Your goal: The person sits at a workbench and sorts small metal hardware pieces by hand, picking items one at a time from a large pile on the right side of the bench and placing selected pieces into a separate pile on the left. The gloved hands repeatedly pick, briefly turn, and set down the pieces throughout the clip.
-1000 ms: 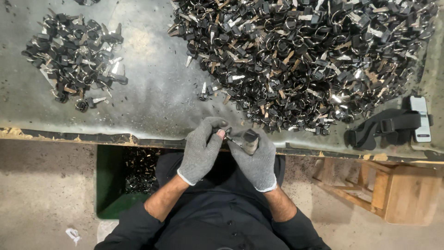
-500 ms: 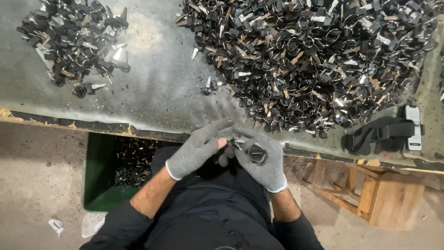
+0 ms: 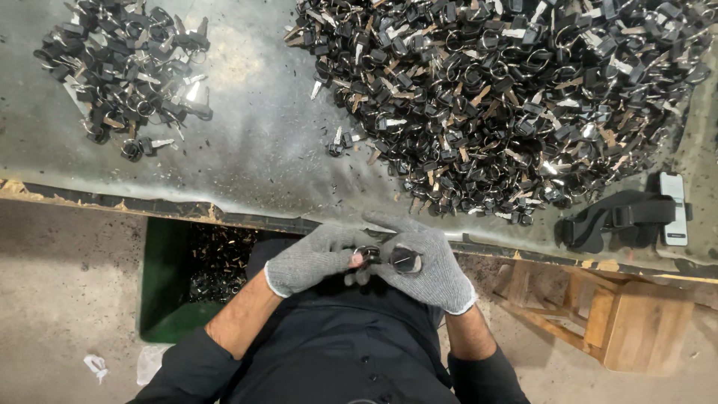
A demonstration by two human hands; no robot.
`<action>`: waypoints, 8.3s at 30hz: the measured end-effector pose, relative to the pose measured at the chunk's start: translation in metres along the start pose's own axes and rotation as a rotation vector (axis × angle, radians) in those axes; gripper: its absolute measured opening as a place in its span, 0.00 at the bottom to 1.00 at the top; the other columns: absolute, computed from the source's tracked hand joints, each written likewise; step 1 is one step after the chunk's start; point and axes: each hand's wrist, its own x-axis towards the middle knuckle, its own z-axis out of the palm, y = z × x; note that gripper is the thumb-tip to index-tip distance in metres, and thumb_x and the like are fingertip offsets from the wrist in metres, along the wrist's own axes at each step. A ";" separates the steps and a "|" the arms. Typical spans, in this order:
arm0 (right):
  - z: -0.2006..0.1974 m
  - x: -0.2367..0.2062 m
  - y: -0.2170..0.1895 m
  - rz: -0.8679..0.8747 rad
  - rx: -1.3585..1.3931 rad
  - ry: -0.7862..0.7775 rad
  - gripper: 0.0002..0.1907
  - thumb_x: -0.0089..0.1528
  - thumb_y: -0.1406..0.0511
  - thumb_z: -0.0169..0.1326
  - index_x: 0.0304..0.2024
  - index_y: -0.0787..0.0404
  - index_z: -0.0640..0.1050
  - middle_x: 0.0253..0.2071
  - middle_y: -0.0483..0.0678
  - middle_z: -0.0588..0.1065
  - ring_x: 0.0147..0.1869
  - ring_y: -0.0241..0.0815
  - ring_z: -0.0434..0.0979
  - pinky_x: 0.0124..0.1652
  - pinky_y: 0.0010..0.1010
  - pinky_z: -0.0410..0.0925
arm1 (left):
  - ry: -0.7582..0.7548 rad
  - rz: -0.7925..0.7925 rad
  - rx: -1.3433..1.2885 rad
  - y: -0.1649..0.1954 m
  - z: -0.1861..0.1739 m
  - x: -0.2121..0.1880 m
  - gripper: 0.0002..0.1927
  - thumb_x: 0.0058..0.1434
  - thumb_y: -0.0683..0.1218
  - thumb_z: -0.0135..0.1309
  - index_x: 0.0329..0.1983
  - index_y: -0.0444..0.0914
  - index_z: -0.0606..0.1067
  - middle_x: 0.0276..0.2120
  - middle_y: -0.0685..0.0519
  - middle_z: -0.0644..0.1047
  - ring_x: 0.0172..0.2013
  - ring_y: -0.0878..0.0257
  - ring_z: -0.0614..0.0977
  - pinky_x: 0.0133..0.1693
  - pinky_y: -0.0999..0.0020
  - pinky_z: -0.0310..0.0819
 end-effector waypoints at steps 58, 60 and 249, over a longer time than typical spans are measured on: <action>0.038 0.055 0.014 0.077 -1.072 0.037 0.07 0.63 0.66 0.54 0.41 0.64 0.72 0.32 0.54 0.75 0.28 0.50 0.82 0.22 0.41 0.73 | 0.546 0.288 1.546 0.039 -0.021 0.042 0.09 0.56 0.44 0.58 0.40 0.39 0.78 0.33 0.44 0.79 0.37 0.44 0.83 0.39 0.47 0.75; 0.046 0.055 0.017 0.095 -1.079 0.078 0.08 0.64 0.65 0.52 0.41 0.64 0.73 0.32 0.55 0.75 0.27 0.50 0.81 0.21 0.40 0.73 | 0.517 0.309 1.577 0.038 -0.022 0.043 0.11 0.57 0.45 0.58 0.42 0.38 0.77 0.34 0.44 0.79 0.38 0.44 0.82 0.39 0.47 0.75; 0.051 0.040 0.015 0.183 -0.836 -0.053 0.10 0.62 0.68 0.52 0.45 0.66 0.72 0.32 0.57 0.78 0.29 0.53 0.83 0.25 0.42 0.74 | 0.776 0.572 1.545 0.022 -0.009 0.028 0.06 0.53 0.43 0.62 0.30 0.39 0.75 0.27 0.46 0.75 0.30 0.46 0.78 0.32 0.50 0.69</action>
